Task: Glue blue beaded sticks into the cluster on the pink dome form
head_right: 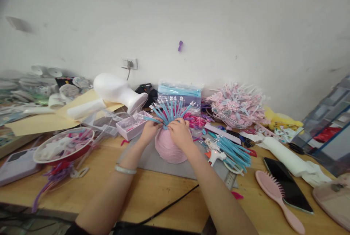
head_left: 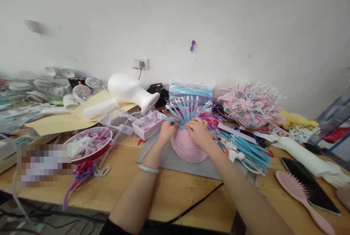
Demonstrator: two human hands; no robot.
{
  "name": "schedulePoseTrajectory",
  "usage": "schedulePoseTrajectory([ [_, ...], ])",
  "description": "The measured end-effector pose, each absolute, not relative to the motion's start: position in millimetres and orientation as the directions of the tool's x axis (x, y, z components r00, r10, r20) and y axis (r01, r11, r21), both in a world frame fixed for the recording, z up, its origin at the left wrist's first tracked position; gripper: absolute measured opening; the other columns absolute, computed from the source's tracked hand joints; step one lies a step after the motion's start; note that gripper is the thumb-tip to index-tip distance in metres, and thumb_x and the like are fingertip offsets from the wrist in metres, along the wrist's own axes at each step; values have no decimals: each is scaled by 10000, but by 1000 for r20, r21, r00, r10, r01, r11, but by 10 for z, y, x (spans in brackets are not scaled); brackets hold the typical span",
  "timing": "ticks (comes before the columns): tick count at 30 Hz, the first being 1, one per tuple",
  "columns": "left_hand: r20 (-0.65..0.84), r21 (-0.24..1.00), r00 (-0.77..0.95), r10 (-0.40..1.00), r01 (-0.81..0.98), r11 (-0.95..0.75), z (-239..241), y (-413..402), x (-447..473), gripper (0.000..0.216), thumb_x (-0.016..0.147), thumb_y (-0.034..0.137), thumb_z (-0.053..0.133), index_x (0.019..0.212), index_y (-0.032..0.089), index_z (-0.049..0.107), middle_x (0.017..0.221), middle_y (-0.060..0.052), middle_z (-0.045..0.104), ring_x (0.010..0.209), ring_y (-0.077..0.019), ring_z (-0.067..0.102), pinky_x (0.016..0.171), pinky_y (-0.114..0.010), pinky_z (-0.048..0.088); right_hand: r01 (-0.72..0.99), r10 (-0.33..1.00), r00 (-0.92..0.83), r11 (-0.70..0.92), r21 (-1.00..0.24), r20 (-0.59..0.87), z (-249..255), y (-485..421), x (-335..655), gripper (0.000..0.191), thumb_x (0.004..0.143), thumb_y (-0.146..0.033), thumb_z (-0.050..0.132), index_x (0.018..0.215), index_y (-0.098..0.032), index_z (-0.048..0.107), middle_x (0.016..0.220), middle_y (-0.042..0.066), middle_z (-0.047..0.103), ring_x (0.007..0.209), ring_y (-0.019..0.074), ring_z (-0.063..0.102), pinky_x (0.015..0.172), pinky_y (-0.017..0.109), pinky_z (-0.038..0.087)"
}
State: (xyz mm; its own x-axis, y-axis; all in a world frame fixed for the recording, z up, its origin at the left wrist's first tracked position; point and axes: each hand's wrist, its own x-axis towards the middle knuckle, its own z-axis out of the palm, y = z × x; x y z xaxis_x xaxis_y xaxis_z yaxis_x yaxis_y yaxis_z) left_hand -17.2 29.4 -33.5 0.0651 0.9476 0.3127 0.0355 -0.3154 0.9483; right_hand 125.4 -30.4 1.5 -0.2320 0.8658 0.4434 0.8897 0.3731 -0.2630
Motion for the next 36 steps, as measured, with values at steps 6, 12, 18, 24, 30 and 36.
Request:
schedulePoseTrajectory([
  [6,382,920,5,924,91,-381,-402,300,-121,115,599,124,560,702,171,542,718,7,586,679,-142,550,716,-280,424,887,859,-248,387,-251,448,-19,-290,1266,231,867,-191,452,838,-225,679,970,14,679,995,198,425,821,361,224],
  [12,430,902,4,903,32,-430,-506,325,-86,207,636,107,549,825,183,511,798,3,583,713,-139,560,719,-279,433,899,825,-329,423,-116,459,-14,-343,1246,216,877,-237,452,928,-232,662,977,22,661,988,195,424,783,352,233],
  [18,414,899,-50,909,178,-400,-436,241,-70,216,628,81,570,811,179,512,771,5,581,717,-141,541,732,-275,404,895,798,-431,439,84,421,27,-330,1223,253,888,-247,423,874,-204,672,954,50,636,987,207,403,797,376,214],
  [24,369,915,-65,927,198,-351,-386,176,-38,213,617,80,589,760,182,468,663,35,527,645,-134,511,658,-260,389,895,804,-440,432,116,401,60,-335,1213,261,884,-258,428,839,-188,675,954,50,628,1013,215,385,808,382,211],
  [30,372,916,-49,927,183,-358,-412,198,-54,200,615,103,578,734,188,441,642,38,518,632,-135,509,644,-258,383,905,815,-412,417,82,407,64,-350,1195,236,869,-260,452,833,-195,676,958,49,626,1020,220,381,805,379,213],
  [36,341,922,-42,939,207,-326,-378,203,-81,167,600,119,577,647,191,433,602,38,511,611,-137,513,611,-252,381,904,816,-404,426,43,412,46,-347,1211,199,850,-263,483,863,-207,674,960,50,628,1023,221,378,813,377,216],
])
